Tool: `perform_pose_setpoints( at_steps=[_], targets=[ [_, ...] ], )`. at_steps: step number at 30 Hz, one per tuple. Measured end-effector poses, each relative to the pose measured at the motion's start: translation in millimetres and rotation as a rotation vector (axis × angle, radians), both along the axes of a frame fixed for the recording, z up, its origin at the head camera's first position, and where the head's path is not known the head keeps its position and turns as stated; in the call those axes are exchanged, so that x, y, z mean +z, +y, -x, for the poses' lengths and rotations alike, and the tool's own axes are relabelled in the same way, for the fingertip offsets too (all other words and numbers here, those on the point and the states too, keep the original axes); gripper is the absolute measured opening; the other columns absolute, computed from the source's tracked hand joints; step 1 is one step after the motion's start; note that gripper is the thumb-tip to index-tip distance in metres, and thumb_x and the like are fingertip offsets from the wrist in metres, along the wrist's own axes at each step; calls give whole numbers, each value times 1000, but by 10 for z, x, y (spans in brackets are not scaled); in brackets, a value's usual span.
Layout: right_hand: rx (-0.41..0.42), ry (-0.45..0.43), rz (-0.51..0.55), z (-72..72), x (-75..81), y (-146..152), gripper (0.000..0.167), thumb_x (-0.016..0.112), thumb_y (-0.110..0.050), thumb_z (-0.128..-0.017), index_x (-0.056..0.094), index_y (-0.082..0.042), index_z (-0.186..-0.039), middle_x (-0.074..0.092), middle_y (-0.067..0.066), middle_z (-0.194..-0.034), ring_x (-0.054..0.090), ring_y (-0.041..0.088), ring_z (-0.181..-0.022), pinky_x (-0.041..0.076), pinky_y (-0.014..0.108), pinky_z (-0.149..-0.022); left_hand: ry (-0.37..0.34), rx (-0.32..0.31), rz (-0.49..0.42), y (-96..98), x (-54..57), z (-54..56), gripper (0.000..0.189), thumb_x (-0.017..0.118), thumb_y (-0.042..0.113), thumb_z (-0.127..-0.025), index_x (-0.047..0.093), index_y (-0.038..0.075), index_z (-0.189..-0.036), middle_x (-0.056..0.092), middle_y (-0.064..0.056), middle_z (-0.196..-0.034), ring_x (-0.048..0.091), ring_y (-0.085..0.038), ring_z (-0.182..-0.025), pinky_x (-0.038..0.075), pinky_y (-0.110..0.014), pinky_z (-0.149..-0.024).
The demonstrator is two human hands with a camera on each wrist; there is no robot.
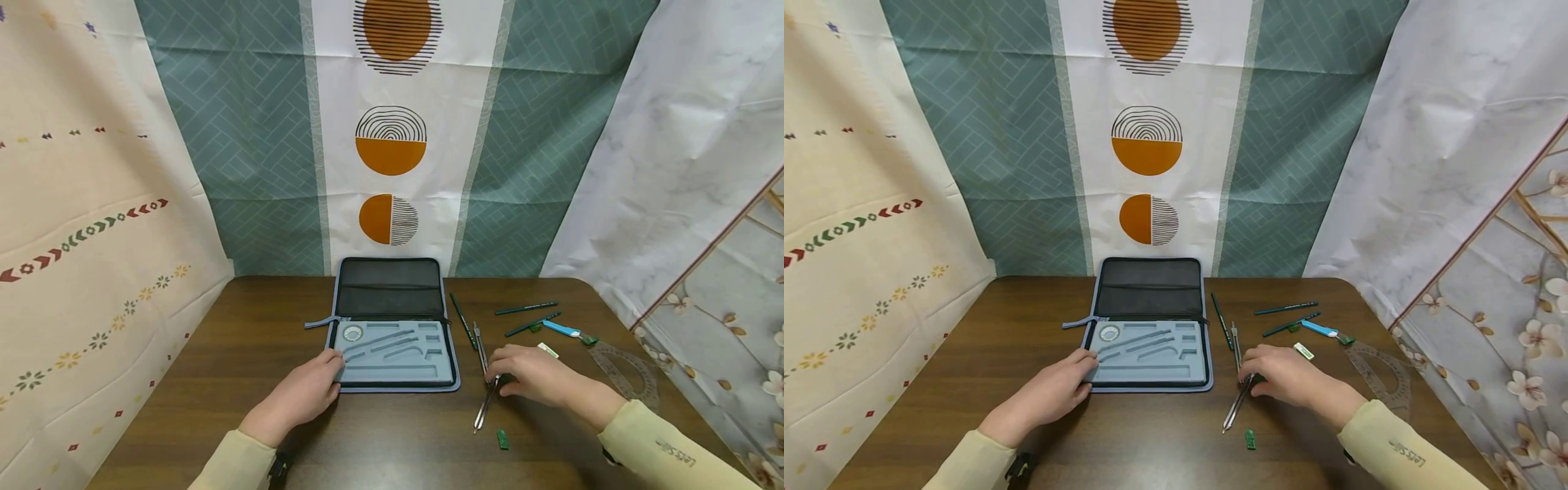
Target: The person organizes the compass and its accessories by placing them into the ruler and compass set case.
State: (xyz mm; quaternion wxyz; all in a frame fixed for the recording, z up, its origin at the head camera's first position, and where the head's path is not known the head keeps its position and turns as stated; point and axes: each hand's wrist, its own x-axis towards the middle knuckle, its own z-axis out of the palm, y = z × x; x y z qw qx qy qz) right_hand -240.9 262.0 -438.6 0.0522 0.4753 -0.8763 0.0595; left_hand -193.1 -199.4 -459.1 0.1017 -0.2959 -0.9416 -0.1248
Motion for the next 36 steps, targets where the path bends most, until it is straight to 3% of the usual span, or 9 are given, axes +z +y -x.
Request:
perform_pose_setpoints(
  at_steps=[20, 36],
  targets=[
    [42, 67, 11, 8, -73, -33, 34, 100, -8, -77, 81, -21, -101, 71, -12, -107, 67, 12, -101, 62, 33, -81, -34, 12, -3, -13, -2, -9, 35, 84, 1, -94, 70, -7, -125, 66, -20, -131, 72, -31, -113, 63, -45, -92],
    [56, 60, 2, 56, -96, -24, 29, 99, -13, -79, 77, -27, -93, 70, -17, -104, 64, 8, -97, 60, 31, -77, -71, 21, -10, -20, 3, 9, 37, 85, 3, -95, 69, -7, -127, 66, -20, -132, 71, -31, -113, 62, -47, -95]
  ],
)
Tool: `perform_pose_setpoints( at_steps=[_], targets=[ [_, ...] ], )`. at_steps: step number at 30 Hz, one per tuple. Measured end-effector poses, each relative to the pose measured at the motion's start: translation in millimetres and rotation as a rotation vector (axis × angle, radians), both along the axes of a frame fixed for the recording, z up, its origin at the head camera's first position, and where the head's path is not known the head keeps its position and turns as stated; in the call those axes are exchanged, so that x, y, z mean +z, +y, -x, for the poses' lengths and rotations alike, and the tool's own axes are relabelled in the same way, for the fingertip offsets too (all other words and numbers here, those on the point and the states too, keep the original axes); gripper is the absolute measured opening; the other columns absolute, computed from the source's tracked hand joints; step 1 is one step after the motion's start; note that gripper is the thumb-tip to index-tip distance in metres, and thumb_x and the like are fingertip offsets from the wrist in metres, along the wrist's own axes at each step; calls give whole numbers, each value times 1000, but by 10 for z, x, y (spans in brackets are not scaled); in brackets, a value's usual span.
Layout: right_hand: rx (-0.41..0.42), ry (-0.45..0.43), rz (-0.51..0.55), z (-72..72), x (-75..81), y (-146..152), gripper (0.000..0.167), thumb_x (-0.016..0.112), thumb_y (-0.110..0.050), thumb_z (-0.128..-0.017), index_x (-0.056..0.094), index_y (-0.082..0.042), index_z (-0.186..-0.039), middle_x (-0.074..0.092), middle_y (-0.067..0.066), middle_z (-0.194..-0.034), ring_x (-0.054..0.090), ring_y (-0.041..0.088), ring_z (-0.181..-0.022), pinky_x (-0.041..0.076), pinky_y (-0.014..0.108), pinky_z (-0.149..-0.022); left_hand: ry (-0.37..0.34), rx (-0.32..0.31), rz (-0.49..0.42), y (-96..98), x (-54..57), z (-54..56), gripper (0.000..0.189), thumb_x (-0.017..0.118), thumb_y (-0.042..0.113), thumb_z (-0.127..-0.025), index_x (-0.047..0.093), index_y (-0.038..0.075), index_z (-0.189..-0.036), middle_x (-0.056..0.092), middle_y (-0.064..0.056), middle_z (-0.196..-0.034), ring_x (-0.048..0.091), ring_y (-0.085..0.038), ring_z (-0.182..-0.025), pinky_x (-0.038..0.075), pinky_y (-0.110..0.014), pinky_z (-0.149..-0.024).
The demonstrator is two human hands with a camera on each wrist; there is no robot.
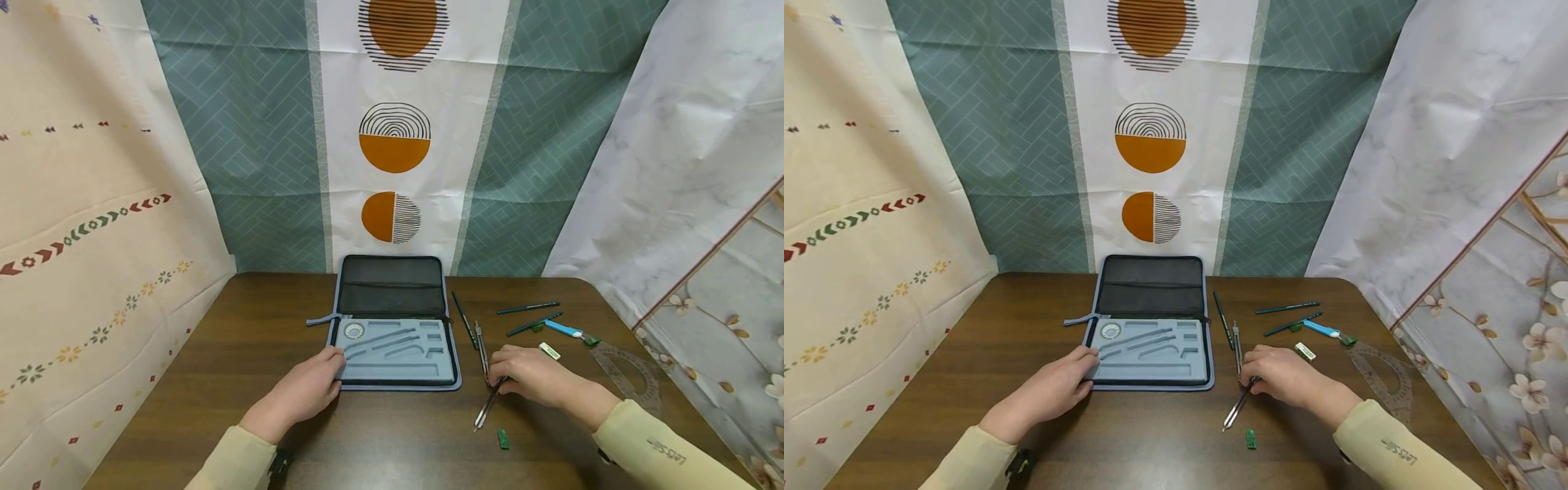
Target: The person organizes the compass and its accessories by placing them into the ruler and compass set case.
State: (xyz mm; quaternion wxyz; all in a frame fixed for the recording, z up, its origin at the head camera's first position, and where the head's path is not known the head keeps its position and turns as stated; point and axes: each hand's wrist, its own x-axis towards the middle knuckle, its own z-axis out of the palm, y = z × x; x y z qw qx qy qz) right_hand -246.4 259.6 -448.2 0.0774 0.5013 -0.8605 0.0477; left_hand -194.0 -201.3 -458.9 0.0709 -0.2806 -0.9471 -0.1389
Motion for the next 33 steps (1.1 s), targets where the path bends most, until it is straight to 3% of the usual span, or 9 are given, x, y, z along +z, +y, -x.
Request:
perform_pose_setpoints(
  at_steps=[12, 26, 33],
  targets=[
    [13, 43, 23, 3, -81, 26, 31, 97, -13, -81, 73, -24, -98, 64, -15, -98, 61, 7, -91, 57, 28, -71, -55, 20, -7, 5, 36, 4, 40, 84, 3, -96, 68, -8, -131, 65, -21, -134, 70, -31, -113, 61, -48, -99],
    [4, 83, 54, -6, -167, 94, 32, 96, -11, -84, 73, -21, -103, 64, -12, -101, 62, 7, -93, 58, 28, -73, -27, 11, -7, 23, 26, 3, 37, 83, 2, -97, 69, -9, -129, 65, -21, -133, 71, -32, -113, 62, -47, -95],
    [1, 78, 84, 3, -143, 81, 29, 93, -9, -87, 72, -21, -103, 64, -11, -101, 63, 7, -92, 58, 27, -74, -47, 27, 3, 32, 44, 6, 38, 83, 2, -97, 69, -9, -130, 65, -22, -136, 70, -32, -116, 61, -48, -97]
  ],
)
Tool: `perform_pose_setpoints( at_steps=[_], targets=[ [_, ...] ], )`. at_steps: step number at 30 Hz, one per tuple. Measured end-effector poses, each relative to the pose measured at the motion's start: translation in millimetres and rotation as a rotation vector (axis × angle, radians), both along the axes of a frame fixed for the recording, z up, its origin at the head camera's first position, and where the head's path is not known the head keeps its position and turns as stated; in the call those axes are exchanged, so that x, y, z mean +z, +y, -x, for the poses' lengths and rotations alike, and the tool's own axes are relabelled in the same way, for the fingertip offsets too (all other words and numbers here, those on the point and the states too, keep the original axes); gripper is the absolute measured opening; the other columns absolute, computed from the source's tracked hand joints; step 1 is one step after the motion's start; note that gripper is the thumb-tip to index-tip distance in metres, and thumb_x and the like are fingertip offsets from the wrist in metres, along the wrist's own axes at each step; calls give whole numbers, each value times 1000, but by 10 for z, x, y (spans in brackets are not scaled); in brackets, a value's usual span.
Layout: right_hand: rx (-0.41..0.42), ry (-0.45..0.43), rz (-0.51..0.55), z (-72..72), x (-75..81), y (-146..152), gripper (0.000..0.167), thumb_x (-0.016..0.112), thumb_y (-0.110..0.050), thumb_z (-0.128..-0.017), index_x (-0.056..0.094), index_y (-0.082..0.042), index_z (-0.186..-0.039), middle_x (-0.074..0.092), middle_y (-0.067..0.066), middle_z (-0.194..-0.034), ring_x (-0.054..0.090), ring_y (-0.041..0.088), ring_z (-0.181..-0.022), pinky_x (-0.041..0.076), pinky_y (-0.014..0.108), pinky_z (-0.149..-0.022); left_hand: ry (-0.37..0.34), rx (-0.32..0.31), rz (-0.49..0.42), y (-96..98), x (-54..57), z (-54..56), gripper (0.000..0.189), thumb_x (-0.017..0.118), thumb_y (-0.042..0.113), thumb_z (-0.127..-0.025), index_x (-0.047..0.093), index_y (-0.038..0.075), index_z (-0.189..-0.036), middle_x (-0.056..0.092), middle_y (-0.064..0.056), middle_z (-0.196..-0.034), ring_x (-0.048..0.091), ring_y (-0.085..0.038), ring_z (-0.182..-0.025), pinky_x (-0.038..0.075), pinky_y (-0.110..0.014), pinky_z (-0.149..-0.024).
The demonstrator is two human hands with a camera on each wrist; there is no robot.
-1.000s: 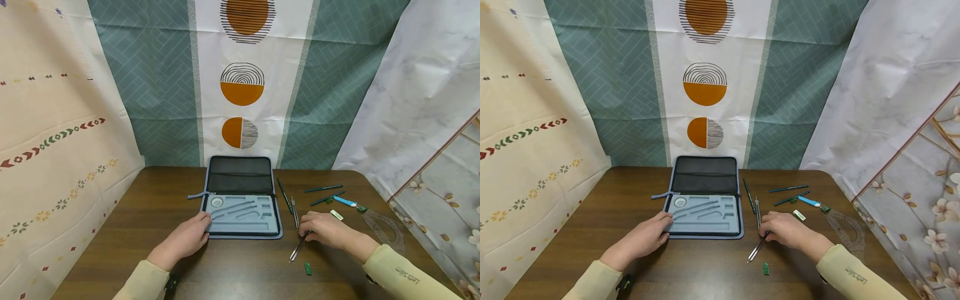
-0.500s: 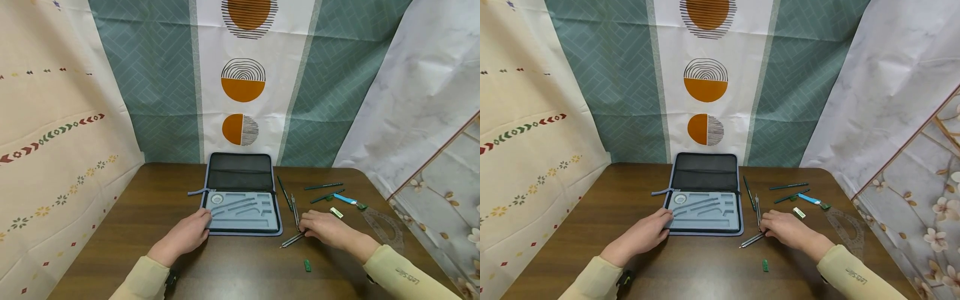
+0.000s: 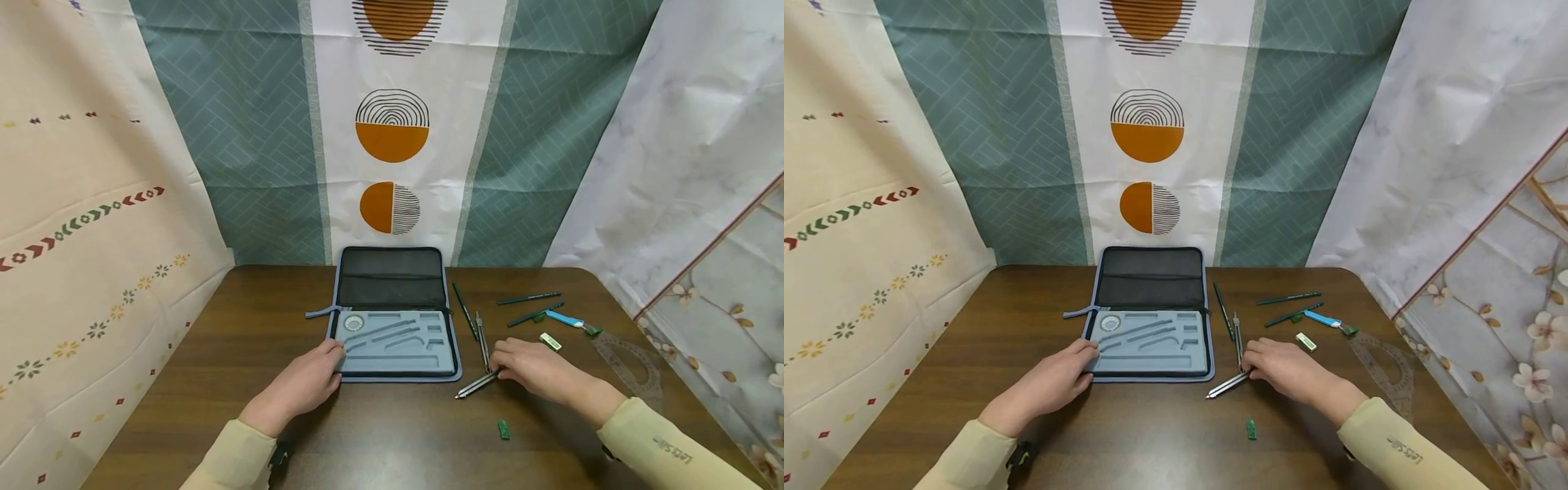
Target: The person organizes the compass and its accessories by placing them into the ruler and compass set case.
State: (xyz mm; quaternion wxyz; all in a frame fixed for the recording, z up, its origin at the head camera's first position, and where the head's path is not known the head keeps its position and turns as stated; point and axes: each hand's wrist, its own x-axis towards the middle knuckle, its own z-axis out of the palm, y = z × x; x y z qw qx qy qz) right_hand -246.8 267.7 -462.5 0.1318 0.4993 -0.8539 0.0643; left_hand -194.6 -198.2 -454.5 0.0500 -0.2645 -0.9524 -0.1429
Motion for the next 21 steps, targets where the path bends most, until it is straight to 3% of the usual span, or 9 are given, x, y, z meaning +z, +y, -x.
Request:
perform_pose_setpoints(
  at_steps=[21],
  targets=[
    [-45, 59, 44, 117, 402, -162, 28, 91, -6, -89, 73, -20, -106, 66, -9, -104, 62, 8, -91, 59, 32, -72, 7, -2, -13, 0, -4, -1, 38, 83, 1, -97, 68, -9, -130, 65, -22, -135, 70, -31, -114, 62, -47, -96]
  ],
)
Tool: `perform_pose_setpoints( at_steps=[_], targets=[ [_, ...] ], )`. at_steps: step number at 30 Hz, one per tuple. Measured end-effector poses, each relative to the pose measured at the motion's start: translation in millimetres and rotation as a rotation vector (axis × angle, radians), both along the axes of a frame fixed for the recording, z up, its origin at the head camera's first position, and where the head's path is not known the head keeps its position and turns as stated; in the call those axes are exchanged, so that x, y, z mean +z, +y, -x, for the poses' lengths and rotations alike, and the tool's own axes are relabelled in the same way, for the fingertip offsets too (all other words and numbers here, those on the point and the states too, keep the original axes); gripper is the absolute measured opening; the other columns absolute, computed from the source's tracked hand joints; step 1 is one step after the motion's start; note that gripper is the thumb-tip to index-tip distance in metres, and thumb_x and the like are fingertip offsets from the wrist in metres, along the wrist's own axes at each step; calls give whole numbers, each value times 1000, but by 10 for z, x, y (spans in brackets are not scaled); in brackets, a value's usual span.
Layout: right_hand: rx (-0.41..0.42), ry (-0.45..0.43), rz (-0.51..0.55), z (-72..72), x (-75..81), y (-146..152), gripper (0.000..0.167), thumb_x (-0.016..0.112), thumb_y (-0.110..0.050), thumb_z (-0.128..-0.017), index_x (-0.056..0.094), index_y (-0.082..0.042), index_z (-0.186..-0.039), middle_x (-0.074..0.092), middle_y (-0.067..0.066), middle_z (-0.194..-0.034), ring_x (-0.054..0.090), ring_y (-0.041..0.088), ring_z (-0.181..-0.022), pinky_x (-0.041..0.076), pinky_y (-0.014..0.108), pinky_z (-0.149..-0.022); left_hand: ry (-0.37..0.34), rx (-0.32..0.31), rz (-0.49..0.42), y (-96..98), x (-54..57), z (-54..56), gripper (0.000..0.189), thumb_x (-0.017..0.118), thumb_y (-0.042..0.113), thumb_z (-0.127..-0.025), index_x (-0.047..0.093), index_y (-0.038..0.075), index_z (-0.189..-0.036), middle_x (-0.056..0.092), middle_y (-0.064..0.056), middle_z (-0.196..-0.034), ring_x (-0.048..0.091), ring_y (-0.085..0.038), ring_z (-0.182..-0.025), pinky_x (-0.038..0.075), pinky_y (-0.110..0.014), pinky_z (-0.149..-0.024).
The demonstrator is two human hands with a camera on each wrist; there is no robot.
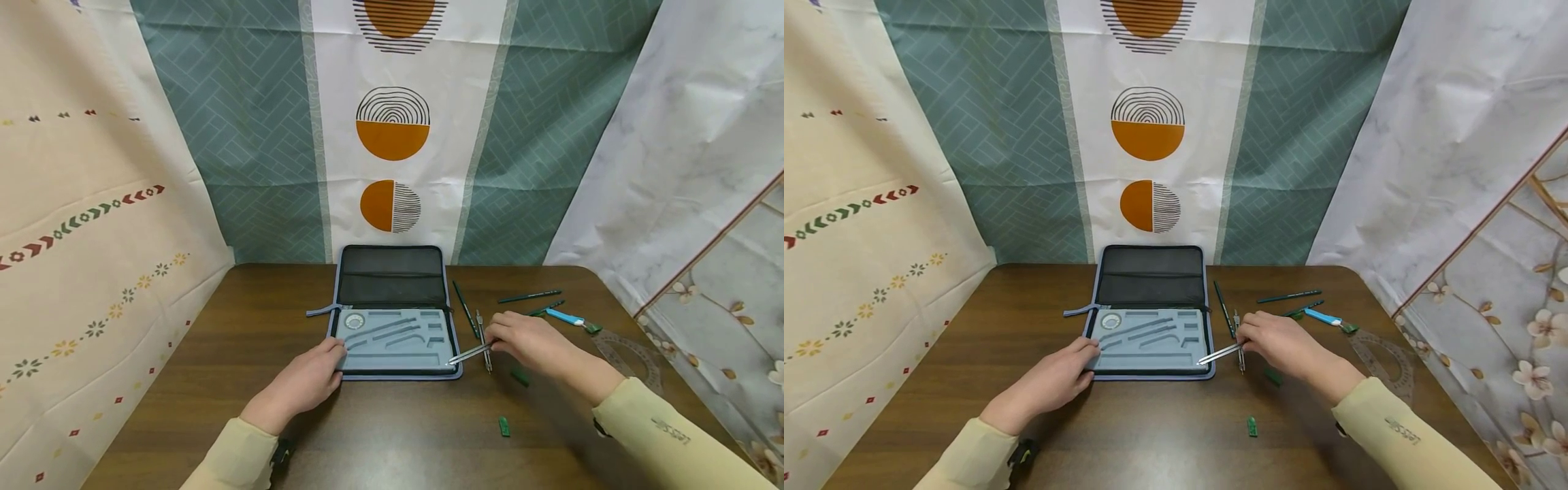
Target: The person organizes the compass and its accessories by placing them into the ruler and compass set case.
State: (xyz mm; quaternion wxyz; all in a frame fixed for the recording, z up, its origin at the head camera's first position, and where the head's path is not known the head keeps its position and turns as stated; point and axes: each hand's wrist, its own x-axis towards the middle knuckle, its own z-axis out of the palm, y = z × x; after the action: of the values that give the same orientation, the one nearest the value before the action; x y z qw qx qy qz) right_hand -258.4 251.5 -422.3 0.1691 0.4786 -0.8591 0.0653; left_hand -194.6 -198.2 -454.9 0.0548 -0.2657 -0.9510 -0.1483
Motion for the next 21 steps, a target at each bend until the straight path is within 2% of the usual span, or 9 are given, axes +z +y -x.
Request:
perform_pose_setpoints(
  at_steps=[9, 16, 21],
  targets=[
    [-41, -2, -21, 66, 73, -152, 25, 90, -7, -91, 74, -19, -106, 66, -9, -105, 65, 11, -93, 60, 33, -74, -27, 18, -7, 5, -6, -6, 39, 83, 2, -97, 68, -9, -131, 64, -22, -136, 70, -32, -117, 61, -49, -97],
    [-55, -5, -17, 156, 69, -297, 23, 89, -9, -93, 73, -20, -106, 66, -9, -105, 64, 11, -94, 59, 35, -73, 1, 1, 5, -3, -23, -8, 39, 82, 2, -97, 68, -10, -132, 64, -22, -137, 70, -34, -121, 61, -49, -99],
    [-55, -21, -20, 220, 77, -427, 21, 87, -9, -95, 73, -18, -108, 67, -7, -106, 64, 12, -95, 59, 34, -75, 11, -2, 2, -3, -23, -7, 38, 82, 2, -97, 68, -9, -131, 64, -22, -137, 70, -32, -118, 61, -48, -97]
  ],
)
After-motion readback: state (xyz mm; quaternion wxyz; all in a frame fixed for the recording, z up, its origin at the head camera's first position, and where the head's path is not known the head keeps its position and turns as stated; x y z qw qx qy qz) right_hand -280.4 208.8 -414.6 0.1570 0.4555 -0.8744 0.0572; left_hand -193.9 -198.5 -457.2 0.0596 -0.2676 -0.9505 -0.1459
